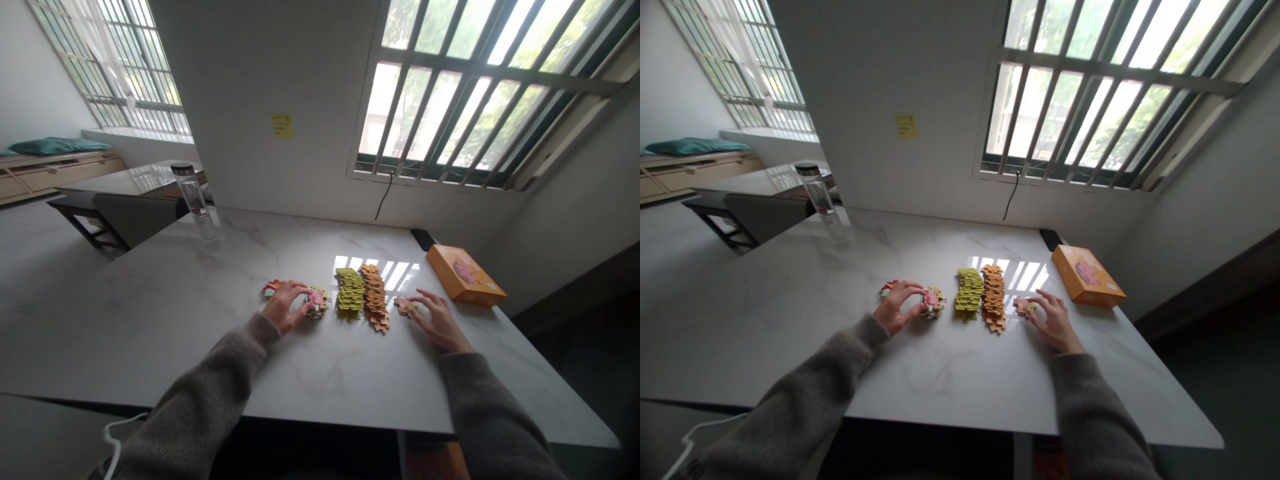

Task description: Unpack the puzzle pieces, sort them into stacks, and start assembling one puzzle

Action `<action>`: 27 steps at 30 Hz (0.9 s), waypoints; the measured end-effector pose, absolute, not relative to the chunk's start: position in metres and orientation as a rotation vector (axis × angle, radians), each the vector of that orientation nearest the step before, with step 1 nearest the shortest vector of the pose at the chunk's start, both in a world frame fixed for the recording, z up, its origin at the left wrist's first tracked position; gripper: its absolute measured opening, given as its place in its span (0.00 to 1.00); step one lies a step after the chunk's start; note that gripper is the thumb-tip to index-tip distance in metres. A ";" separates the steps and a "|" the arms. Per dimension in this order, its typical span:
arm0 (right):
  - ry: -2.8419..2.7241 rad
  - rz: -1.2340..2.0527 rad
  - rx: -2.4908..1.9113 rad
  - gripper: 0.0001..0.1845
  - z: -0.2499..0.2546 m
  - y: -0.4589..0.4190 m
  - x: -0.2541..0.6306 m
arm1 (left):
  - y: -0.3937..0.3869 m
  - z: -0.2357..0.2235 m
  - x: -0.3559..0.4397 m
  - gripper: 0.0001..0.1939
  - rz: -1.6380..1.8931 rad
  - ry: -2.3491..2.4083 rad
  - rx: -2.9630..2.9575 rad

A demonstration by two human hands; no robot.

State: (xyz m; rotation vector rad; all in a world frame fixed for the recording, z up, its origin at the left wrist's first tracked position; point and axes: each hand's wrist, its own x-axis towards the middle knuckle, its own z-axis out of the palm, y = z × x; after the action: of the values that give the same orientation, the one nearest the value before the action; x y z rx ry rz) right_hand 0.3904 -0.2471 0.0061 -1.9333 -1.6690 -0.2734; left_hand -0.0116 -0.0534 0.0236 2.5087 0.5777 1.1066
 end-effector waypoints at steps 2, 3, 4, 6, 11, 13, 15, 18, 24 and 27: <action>-1.670 -0.408 -1.871 0.13 0.012 -0.238 0.364 | -0.053 0.022 -0.011 0.10 1.093 0.576 2.511; -1.693 -0.437 -1.815 0.12 0.015 -0.232 0.347 | -0.052 0.021 -0.010 0.10 1.086 0.577 2.514; -1.746 -0.424 -1.749 0.12 0.019 -0.225 0.328 | -0.052 0.020 -0.010 0.11 1.078 0.581 2.517; -1.852 -0.360 -1.593 0.10 0.025 -0.212 0.287 | -0.051 0.019 -0.010 0.12 1.062 0.590 2.522; -1.982 -0.169 -1.397 0.14 0.038 -0.179 0.198 | -0.051 0.021 -0.011 0.09 1.059 0.565 2.527; -2.001 -0.140 -1.422 0.15 0.040 -0.169 0.179 | -0.052 0.023 -0.011 0.07 1.060 0.543 2.527; -2.002 -0.110 -1.463 0.14 0.041 -0.163 0.170 | -0.052 0.024 -0.012 0.05 1.061 0.534 2.524; -1.980 -0.060 -1.505 0.12 0.039 -0.159 0.168 | -0.053 0.024 -0.012 0.05 1.056 0.544 2.526; -1.933 0.055 -1.497 0.07 0.035 -0.158 0.175 | -0.052 0.023 -0.013 0.05 1.020 0.543 2.540; -1.895 0.084 -1.454 0.09 0.036 -0.157 0.177 | -0.052 0.024 -0.013 0.06 1.026 0.523 2.539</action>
State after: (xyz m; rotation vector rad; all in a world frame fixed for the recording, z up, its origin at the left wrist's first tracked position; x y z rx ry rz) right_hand 0.1775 -0.1572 0.0358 -1.4537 -1.8947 0.0838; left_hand -0.0127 -0.0520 0.0236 2.5386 0.5234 1.0258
